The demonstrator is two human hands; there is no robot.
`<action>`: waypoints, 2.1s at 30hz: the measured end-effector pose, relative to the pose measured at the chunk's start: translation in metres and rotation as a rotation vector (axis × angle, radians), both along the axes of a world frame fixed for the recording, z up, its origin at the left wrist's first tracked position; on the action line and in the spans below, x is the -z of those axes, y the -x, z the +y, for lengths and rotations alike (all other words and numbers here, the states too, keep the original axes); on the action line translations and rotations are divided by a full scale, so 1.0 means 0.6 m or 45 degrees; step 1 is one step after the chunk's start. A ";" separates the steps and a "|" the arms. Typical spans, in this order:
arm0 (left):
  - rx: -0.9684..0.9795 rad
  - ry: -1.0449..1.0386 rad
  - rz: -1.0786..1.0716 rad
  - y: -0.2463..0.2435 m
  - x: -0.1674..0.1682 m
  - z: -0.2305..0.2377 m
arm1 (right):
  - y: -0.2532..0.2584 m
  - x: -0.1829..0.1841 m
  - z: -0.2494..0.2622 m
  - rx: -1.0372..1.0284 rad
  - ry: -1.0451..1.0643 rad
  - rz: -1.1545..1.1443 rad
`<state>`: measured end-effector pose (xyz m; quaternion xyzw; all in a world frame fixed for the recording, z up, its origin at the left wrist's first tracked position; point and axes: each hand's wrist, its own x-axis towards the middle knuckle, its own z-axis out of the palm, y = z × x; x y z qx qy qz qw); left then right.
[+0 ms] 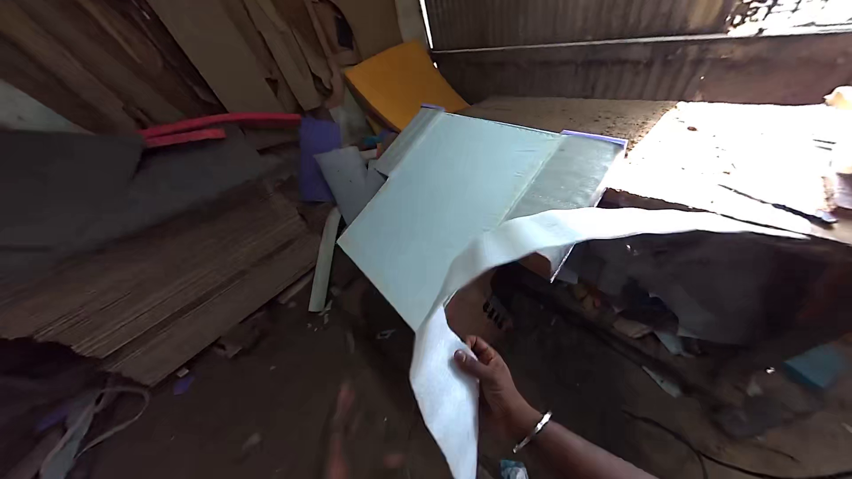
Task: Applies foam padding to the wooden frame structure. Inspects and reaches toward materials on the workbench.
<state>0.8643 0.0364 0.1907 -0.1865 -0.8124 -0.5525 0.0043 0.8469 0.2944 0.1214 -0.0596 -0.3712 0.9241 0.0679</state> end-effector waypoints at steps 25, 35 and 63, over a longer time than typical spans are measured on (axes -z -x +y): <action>0.399 -0.173 0.044 0.281 -0.029 0.148 | 0.096 -0.008 -0.029 0.350 -0.653 0.214; 0.436 -0.062 0.397 0.412 -0.043 0.321 | 0.189 -0.036 0.117 0.696 -0.620 0.212; 0.332 0.845 0.546 0.614 0.248 0.607 | 0.416 0.191 0.261 0.883 -0.384 -0.736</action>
